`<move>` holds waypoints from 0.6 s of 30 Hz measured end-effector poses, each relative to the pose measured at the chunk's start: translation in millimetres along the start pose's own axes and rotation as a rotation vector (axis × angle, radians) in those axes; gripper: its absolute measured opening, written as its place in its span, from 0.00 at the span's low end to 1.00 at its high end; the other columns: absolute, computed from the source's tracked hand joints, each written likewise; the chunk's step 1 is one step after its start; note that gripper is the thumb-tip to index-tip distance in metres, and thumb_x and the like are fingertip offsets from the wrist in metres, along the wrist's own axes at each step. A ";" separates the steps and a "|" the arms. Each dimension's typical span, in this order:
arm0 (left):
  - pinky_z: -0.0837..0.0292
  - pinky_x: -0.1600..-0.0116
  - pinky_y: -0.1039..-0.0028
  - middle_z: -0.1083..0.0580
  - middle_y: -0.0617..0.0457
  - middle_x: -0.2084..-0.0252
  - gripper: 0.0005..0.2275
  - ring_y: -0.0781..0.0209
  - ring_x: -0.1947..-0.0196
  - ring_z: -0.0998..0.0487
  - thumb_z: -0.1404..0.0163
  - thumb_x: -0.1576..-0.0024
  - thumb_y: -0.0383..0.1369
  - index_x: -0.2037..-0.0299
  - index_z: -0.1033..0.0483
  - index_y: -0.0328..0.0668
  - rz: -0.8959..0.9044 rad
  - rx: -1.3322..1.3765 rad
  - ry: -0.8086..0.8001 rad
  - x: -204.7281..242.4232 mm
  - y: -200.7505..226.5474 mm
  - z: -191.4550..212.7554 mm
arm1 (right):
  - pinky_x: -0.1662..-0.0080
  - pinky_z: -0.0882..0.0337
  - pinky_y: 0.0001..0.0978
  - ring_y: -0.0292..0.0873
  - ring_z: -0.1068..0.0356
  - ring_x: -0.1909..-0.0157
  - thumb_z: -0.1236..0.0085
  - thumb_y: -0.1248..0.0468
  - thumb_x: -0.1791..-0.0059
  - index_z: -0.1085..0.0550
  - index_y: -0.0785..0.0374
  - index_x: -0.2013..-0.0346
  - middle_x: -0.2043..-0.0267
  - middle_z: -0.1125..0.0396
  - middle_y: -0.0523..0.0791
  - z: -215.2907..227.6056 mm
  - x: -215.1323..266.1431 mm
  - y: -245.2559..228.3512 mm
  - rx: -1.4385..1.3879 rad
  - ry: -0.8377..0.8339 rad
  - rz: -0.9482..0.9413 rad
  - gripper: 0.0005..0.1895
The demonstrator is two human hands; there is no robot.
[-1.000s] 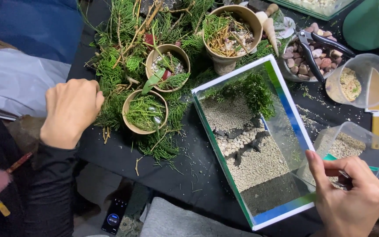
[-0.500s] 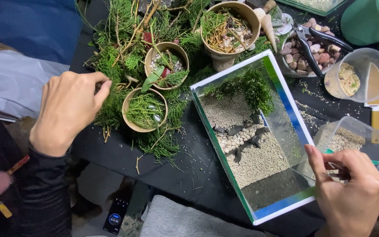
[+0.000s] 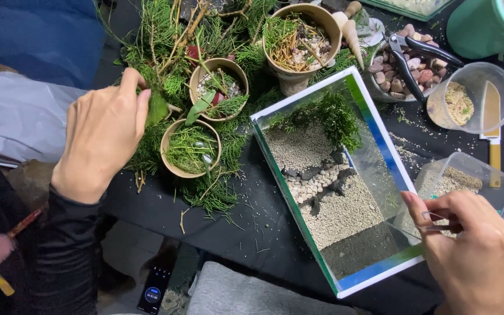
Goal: Assembling a small terrarium by placing moss and decorative elements inside a glass container using hands and tweezers.
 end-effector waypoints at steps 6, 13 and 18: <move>0.30 0.72 0.51 0.25 0.42 0.77 0.04 0.37 0.78 0.22 0.56 0.24 0.30 0.48 0.34 0.37 0.018 0.007 0.049 0.1 1.2 10.2 | 0.65 0.41 0.35 0.39 0.42 0.72 0.25 0.56 0.46 0.24 0.61 0.70 0.68 0.32 0.42 4.4 -9.3 -4.6 -0.023 -0.029 0.039 0.17; 0.24 0.64 0.58 0.22 0.44 0.61 0.04 0.50 0.69 0.21 0.51 0.25 0.28 0.51 0.28 0.35 -0.096 -0.015 0.226 2.3 6.0 22.2 | 0.60 0.32 0.38 0.45 0.33 0.64 0.27 0.56 0.47 0.18 0.66 0.55 0.56 0.29 0.50 12.5 -23.6 -2.2 -0.039 -0.022 0.117 0.16; 0.23 0.61 0.57 0.24 0.41 0.54 0.04 0.47 0.62 0.21 0.47 0.28 0.28 0.51 0.25 0.33 -0.115 0.001 0.263 1.5 6.9 22.2 | 0.61 0.35 0.37 0.44 0.38 0.67 0.27 0.62 0.47 0.18 0.66 0.55 0.57 0.31 0.51 13.7 -29.7 -5.5 -0.115 -0.028 0.137 0.11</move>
Point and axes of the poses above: each hand's wrist, its own x-axis away from the middle knuckle, its own z-axis out of the back of the hand, y = z × x, the point moved 10 cm from there along -x, towards the middle knuckle
